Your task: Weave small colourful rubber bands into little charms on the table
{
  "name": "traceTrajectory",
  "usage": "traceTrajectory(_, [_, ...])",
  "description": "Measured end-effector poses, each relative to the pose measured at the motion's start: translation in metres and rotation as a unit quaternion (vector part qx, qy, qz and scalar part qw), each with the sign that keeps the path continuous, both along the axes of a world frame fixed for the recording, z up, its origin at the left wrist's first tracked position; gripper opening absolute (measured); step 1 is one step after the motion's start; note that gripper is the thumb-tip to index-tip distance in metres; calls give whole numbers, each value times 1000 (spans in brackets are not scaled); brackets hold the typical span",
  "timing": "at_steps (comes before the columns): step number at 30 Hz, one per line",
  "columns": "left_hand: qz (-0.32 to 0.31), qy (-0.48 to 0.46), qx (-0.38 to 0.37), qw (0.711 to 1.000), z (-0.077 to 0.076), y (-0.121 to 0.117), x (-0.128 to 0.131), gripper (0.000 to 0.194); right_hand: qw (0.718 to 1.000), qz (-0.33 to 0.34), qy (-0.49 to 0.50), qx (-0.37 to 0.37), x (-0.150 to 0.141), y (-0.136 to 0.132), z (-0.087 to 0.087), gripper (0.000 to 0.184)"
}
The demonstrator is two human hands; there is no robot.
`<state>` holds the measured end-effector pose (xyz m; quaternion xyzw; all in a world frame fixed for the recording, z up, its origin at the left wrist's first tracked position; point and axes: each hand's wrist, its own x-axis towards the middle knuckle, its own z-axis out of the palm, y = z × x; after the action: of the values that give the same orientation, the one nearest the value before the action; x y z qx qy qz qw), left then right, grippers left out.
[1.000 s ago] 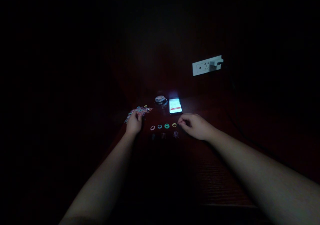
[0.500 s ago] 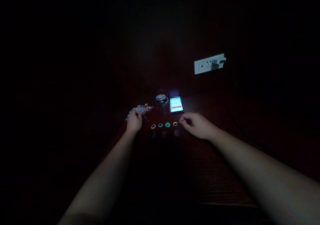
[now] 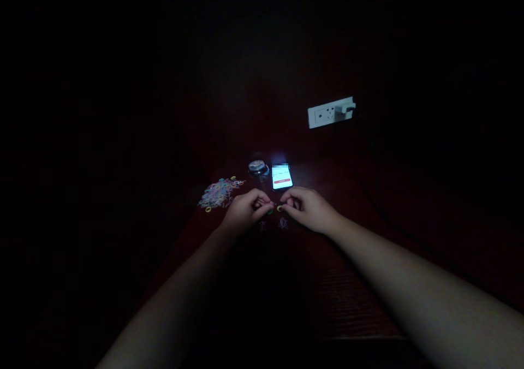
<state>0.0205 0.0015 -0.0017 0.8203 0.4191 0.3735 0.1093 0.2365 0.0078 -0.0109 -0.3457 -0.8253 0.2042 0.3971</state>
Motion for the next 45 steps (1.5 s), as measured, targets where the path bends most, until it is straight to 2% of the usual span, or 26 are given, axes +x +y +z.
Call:
traceTrajectory(9, [-31,29,17,999,3,-6,5,14,999,18,-10,33,-3,-3,4,14])
traceTrajectory(17, [-35,33,20,999,3,-6,7,13,1000,20,-3,16,-4,-6,7,14])
traceTrajectory(22, [-53,18,12,998,2,-6,8,23,1000,13,23,15,-3,-3,6,16])
traceTrajectory(25, [-46,18,9,999,1,-5,7,25,999,17,31,16,-3,-3,7,16])
traceTrajectory(33, [-23,35,11,999,1,-6,5,15,999,15,30,13,-2,-4,7,15])
traceTrajectory(45, [-30,23,9,999,1,-7,6,15,1000,13,28,4,-2,-3,7,14])
